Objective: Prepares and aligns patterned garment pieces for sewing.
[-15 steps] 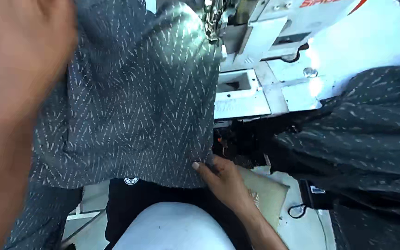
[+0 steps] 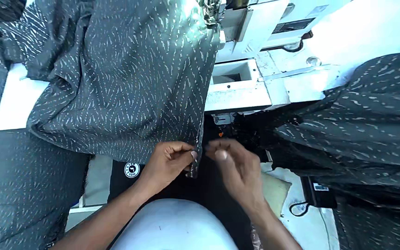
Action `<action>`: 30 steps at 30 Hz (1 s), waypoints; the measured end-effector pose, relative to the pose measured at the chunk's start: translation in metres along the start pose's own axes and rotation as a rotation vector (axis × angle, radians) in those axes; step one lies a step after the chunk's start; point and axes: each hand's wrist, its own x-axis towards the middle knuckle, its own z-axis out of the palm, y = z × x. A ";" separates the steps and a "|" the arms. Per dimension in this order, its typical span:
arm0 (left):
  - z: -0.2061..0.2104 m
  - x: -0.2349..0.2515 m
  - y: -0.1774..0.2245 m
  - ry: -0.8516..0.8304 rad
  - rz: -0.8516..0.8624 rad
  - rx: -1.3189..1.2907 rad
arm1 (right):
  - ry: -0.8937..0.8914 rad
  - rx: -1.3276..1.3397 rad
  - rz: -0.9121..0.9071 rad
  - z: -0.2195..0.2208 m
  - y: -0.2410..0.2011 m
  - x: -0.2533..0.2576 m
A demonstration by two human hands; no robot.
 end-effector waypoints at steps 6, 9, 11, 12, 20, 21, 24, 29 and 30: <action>0.009 0.002 0.002 0.049 -0.195 -0.372 | -0.062 0.307 0.142 0.023 -0.003 0.027; 0.003 -0.005 -0.008 0.153 0.107 0.018 | 0.023 0.398 0.168 0.026 0.008 0.023; -0.011 -0.006 0.004 0.337 0.255 0.185 | 0.040 0.611 0.275 0.023 0.008 0.018; -0.020 -0.005 0.016 0.385 0.261 0.171 | 0.026 0.748 0.328 0.021 0.006 0.016; -0.008 -0.055 0.011 0.002 0.591 0.867 | -0.197 0.523 0.293 0.003 -0.007 -0.027; -0.003 -0.059 -0.001 0.000 0.600 0.849 | -0.186 0.535 0.291 0.002 -0.007 -0.034; 0.005 -0.059 -0.021 0.040 0.522 0.635 | -0.170 0.571 0.313 0.005 -0.008 -0.048; -0.002 -0.055 -0.022 0.021 0.742 0.837 | -0.156 0.546 0.308 0.005 -0.014 -0.053; -0.002 -0.056 -0.021 0.016 0.787 0.892 | -0.151 0.554 0.302 0.005 -0.015 -0.054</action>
